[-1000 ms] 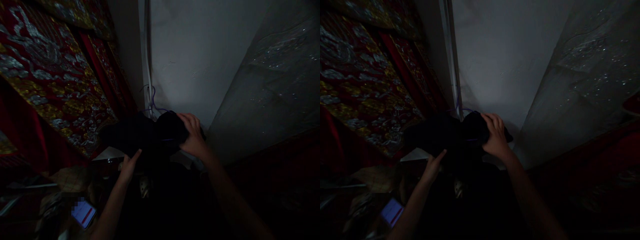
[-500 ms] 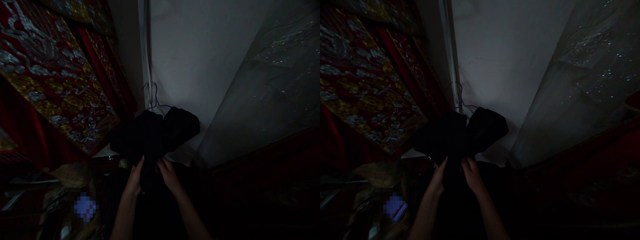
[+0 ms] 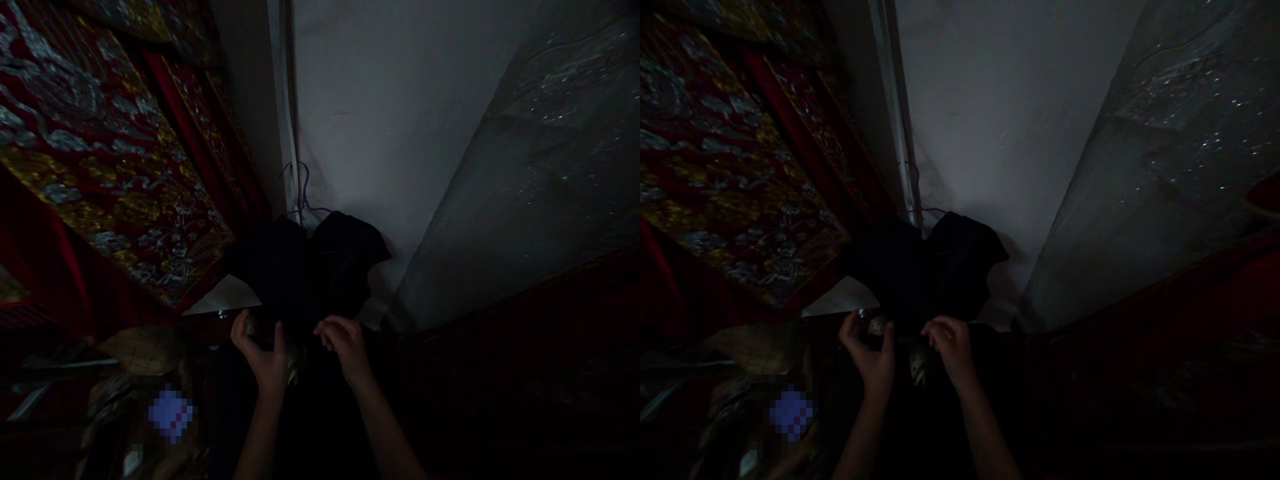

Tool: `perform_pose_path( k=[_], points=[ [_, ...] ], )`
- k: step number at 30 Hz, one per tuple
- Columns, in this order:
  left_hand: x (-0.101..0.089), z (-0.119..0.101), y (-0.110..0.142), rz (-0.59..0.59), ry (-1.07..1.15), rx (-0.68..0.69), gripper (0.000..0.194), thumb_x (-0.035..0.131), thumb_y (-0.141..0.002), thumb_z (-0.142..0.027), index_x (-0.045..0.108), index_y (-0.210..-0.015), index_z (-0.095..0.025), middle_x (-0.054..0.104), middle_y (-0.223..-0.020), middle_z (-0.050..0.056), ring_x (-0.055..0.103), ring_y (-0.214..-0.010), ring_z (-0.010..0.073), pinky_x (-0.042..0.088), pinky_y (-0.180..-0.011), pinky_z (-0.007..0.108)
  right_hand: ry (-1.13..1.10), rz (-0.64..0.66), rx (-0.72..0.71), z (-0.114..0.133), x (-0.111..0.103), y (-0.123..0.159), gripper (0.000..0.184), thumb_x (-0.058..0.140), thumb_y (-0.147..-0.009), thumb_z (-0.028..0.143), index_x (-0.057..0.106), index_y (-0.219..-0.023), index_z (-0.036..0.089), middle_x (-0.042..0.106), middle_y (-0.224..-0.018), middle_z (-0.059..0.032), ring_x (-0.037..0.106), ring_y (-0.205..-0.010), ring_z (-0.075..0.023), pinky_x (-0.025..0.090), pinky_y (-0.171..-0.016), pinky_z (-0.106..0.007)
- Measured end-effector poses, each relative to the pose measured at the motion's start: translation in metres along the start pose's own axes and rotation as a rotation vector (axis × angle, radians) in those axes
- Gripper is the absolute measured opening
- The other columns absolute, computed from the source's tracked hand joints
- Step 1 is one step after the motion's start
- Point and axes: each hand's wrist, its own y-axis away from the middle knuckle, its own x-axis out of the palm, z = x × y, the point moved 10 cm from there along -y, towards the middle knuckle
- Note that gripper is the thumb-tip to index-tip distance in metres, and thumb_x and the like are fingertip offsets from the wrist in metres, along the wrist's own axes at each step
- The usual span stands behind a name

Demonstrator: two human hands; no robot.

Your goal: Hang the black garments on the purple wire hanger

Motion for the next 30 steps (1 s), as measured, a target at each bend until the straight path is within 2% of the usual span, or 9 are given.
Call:
perform_pose_path(
  k=[3,5,6,9,13,17,20,25,30],
  points=[
    [0.033,-0.014,0.016,0.178,-0.051,0.175,0.045,0.064,-0.085,-0.026,0.052,-0.129,-0.02,0.06,-0.129,0.012,0.057,-0.123,0.0274,0.045,-0.105,0.045,0.012,0.049,0.016,-0.002,0.008,-0.001,0.028,0.066,-0.073,0.042,0.074,-0.066,0.016,0.053,-0.049,0.0011,0.044,-0.047,-0.0104,0.03,-0.048,-0.024],
    [0.061,-0.014,0.025,0.364,-0.036,0.163,0.029,0.057,-0.087,-0.022,0.059,-0.116,-0.019,0.068,-0.11,0.008,0.066,-0.103,0.0229,0.053,-0.089,0.036,0.016,0.071,0.018,-0.004,0.011,-0.001,0.028,0.068,-0.072,0.043,0.075,-0.065,0.016,0.053,-0.049,0.001,0.044,-0.048,-0.0103,0.031,-0.048,-0.024],
    [0.068,-0.013,0.027,0.396,-0.032,0.147,0.021,0.055,-0.088,-0.021,0.061,-0.107,-0.018,0.069,-0.098,0.006,0.067,-0.092,0.0208,0.053,-0.081,0.032,0.017,0.074,0.022,-0.005,0.011,-0.002,0.028,0.069,-0.071,0.043,0.074,-0.064,0.016,0.053,-0.049,0.0011,0.044,-0.048,-0.0103,0.031,-0.049,-0.024],
    [0.073,-0.017,0.024,0.4,-0.023,0.138,0.011,0.053,-0.09,-0.023,0.061,-0.086,-0.018,0.063,-0.075,0.001,0.063,-0.07,0.0164,0.049,-0.065,0.026,0.014,0.067,0.055,-0.012,0.007,-0.003,0.029,0.073,-0.07,0.044,0.07,-0.061,0.017,0.052,-0.048,0.0022,0.043,-0.046,-0.0098,0.031,-0.048,-0.024],
    [0.067,-0.021,0.023,0.376,0.006,0.142,0.013,0.057,-0.091,-0.026,0.067,-0.088,-0.018,0.068,-0.082,0.002,0.066,-0.078,0.0172,0.05,-0.071,0.026,0.051,0.066,0.069,-0.02,0.0,-0.003,0.033,0.072,-0.074,0.049,0.067,-0.065,0.017,0.054,-0.05,0.0021,0.042,-0.045,-0.01,0.031,-0.046,-0.024],
    [0.064,-0.015,0.029,0.4,0.029,0.093,0.015,0.058,-0.094,-0.028,0.07,-0.098,-0.019,0.072,-0.091,0.004,0.068,-0.086,0.0187,0.052,-0.079,0.028,0.264,0.034,-0.122,-0.003,-0.006,-0.001,0.034,0.063,-0.086,0.047,0.067,-0.068,0.018,0.058,-0.057,0.0006,0.051,-0.054,-0.0128,0.037,-0.054,-0.025],
    [0.063,-0.018,0.031,0.416,0.014,0.127,0.015,0.057,-0.095,-0.026,0.07,-0.097,-0.02,0.07,-0.09,0.004,0.067,-0.085,0.0181,0.051,-0.078,0.027,0.41,0.031,-0.264,0.011,-0.008,0.002,0.032,0.056,-0.094,0.042,0.067,-0.075,0.019,0.062,-0.065,-0.0004,0.056,-0.061,-0.0146,0.04,-0.059,-0.026],
    [0.062,-0.022,0.031,0.421,-0.031,0.131,0.015,0.055,-0.095,-0.026,0.067,-0.093,-0.019,0.067,-0.086,0.003,0.065,-0.08,0.0169,0.049,-0.073,0.026,0.532,0.125,-0.535,0.037,-0.005,0.001,0.023,0.051,-0.099,0.03,0.064,-0.081,0.021,0.066,-0.078,-0.0034,0.062,-0.076,-0.0174,0.046,-0.071,-0.03],
    [0.071,-0.014,0.036,0.437,-0.102,0.072,0.017,0.053,-0.096,-0.029,0.063,-0.088,-0.018,0.064,-0.078,0.001,0.063,-0.073,0.0164,0.045,-0.069,0.025,0.699,0.221,-0.862,0.09,0.006,-0.02,0.023,0.047,-0.1,0.022,0.061,-0.082,0.021,0.063,-0.075,-0.0038,0.057,-0.074,-0.0185,0.045,-0.072,-0.033]
  ],
)
